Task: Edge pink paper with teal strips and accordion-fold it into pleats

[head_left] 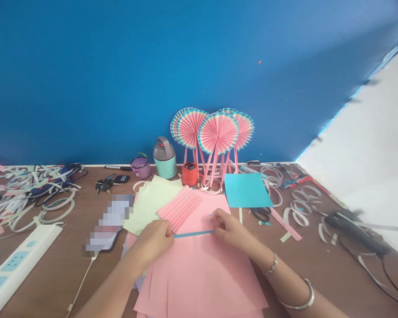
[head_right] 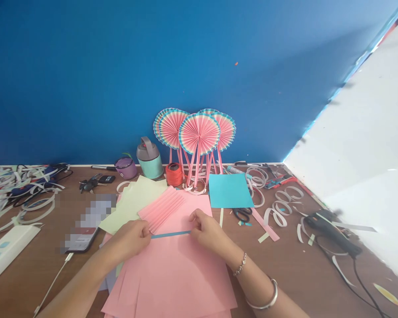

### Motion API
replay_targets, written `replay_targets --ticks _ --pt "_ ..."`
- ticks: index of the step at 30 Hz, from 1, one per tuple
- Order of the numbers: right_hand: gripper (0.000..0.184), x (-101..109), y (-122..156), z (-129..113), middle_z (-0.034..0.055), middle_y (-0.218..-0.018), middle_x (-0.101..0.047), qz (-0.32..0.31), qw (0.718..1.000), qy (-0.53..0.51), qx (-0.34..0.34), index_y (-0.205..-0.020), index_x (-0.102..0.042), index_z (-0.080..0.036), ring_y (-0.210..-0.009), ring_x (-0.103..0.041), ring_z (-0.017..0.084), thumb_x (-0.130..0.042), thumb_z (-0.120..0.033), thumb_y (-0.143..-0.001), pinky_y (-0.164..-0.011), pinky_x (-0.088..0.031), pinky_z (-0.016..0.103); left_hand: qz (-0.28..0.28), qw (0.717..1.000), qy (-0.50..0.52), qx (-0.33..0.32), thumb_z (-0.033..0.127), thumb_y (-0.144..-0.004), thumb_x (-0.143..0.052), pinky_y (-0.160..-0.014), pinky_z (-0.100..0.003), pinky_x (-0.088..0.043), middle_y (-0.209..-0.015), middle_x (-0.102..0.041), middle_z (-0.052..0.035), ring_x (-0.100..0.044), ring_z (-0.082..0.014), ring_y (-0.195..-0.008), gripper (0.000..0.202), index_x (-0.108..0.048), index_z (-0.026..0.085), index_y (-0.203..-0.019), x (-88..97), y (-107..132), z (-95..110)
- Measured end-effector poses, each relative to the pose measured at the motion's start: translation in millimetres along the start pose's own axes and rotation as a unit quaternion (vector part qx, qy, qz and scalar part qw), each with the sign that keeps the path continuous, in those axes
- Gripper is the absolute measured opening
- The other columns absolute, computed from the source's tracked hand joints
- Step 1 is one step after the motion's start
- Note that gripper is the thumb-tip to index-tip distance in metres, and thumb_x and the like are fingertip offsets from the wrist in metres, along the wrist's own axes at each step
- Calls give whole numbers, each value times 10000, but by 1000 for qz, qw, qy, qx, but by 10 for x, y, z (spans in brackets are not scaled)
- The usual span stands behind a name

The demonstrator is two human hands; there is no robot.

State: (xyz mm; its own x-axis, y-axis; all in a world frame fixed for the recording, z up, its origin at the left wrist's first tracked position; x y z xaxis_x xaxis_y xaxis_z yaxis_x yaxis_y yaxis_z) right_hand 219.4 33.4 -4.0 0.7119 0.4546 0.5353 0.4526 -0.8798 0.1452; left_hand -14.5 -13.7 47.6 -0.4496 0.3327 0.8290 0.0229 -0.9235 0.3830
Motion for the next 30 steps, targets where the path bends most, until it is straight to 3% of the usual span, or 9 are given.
replay_targets --ticks 8,15,21,26,30 --pt "262 7 13 -17 -75 -588 -410 -13 999 -32 -19 -877 -445 -207 -544 -382 98 -413 -49 -670 -528 -286 204 4 1000 4 -6 71 -664 -437 -457 -250 -178 -569 -391 50 -342 -97 -503 233 -290 206 -542 -32 -33 -42" --pt "261 41 129 -238 -46 -627 -491 26 992 121 -15 -882 -499 -210 -577 -449 119 -411 -58 -688 -540 -260 215 9 1000 -5 -11 72 -657 -443 -451 -262 -145 -564 -368 48 -323 -99 -512 243 -283 206 -534 -47 -30 -53" --pt "329 23 190 -341 37 -890 -651 35 983 181 -2 -894 -588 -200 -776 -560 164 -403 -34 -679 -632 -302 231 11 1000 -12 -14 62 -655 -440 -457 -260 -150 -551 -380 47 -336 -99 -509 247 -282 202 -527 -20 -12 -16" --pt "322 15 107 -287 -21 -663 -564 30 980 193 -42 -935 -536 -201 -616 -493 131 -419 -51 -674 -548 -236 215 15 1000 -15 -15 72 -677 -436 -463 -251 -171 -576 -405 42 -354 -101 -525 234 -300 200 -534 -35 -27 -41" --pt "331 5 50 -256 -52 -602 -488 27 981 186 -53 -932 -488 -199 -567 -449 116 -414 -35 -654 -530 -191 216 17 1000 -16 -16 79 -682 -442 -466 -244 -184 -587 -411 42 -362 -100 -534 232 -302 199 -540 -39 -37 -46"
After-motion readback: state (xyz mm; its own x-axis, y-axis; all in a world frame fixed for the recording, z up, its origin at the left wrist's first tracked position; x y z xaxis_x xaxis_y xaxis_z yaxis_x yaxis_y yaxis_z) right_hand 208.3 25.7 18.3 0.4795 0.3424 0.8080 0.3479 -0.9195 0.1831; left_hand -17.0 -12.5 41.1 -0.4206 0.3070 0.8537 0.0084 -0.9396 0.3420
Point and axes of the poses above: each hand's wrist, its own y-axis away from the middle knuckle, its own x-axis out of the back of the hand, z = x × y, the point moved 1 cm from there along -y, towards the middle knuckle
